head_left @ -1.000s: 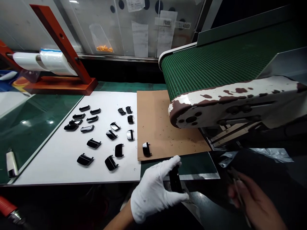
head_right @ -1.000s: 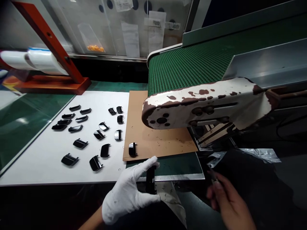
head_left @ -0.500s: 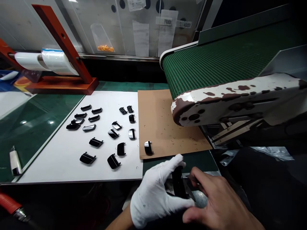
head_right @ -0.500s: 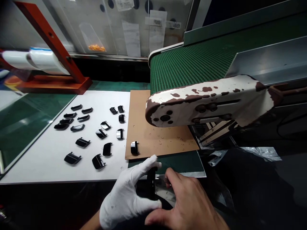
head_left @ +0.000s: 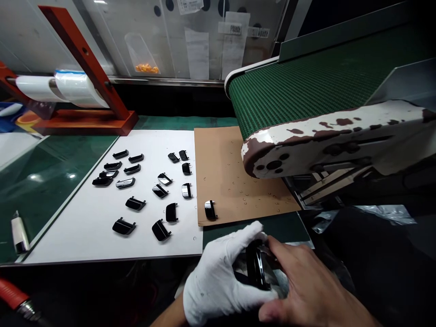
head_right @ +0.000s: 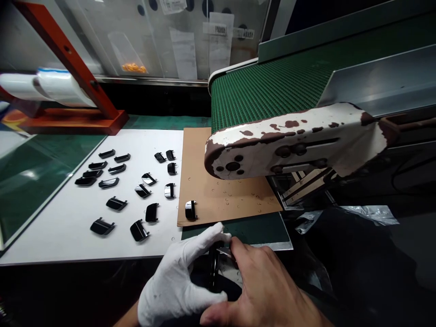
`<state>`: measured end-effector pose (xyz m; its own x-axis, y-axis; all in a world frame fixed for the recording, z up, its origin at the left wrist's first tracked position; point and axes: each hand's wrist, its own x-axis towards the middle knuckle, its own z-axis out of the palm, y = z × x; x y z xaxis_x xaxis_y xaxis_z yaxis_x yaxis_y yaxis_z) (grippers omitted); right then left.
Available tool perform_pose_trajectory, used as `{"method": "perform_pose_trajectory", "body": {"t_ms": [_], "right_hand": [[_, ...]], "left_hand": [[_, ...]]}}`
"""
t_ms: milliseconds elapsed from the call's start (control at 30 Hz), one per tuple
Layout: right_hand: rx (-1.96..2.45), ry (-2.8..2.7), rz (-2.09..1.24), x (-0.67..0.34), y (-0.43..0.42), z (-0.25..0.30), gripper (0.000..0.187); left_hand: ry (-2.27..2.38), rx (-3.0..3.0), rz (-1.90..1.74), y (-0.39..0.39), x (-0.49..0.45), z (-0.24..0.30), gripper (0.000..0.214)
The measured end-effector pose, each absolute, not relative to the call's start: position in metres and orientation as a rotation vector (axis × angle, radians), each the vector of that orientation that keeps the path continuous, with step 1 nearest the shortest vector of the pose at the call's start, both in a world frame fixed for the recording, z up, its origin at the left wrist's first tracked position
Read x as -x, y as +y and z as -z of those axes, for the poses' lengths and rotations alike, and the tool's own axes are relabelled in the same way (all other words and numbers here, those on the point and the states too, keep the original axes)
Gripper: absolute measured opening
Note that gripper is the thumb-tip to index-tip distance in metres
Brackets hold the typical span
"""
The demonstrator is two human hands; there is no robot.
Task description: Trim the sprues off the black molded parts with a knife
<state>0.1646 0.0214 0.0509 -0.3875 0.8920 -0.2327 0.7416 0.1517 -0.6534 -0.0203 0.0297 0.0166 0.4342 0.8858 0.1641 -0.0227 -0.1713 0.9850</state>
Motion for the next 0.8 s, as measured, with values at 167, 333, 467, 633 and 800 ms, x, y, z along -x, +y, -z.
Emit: {"method": "perform_pose_trajectory", "body": {"t_ms": [167,333,467,633,800], "right_hand": [[1.615,-2.255,-0.943,-0.163,0.019,-0.045,0.102],[1.580,-2.318,-0.682,-0.161,0.015,-0.040,0.100],[1.517,-2.337,-0.537,-0.159,0.014,-0.035,0.096],[1.459,-2.348,-0.472,-0.158,0.015,-0.030,0.096],[1.400,-2.370,-0.349,-0.158,0.015,-0.026,0.090]], "left_hand": [[0.826,-1.533,-0.963,0.030,0.021,-0.016,0.087],[0.870,-1.496,-0.921,0.029,0.023,-0.012,0.087],[0.922,-1.486,-0.887,0.029,0.022,-0.010,0.088],[0.942,-1.488,-0.894,0.028,0.021,-0.011,0.085],[0.980,-1.507,-0.892,0.028,0.021,-0.012,0.081]]}}
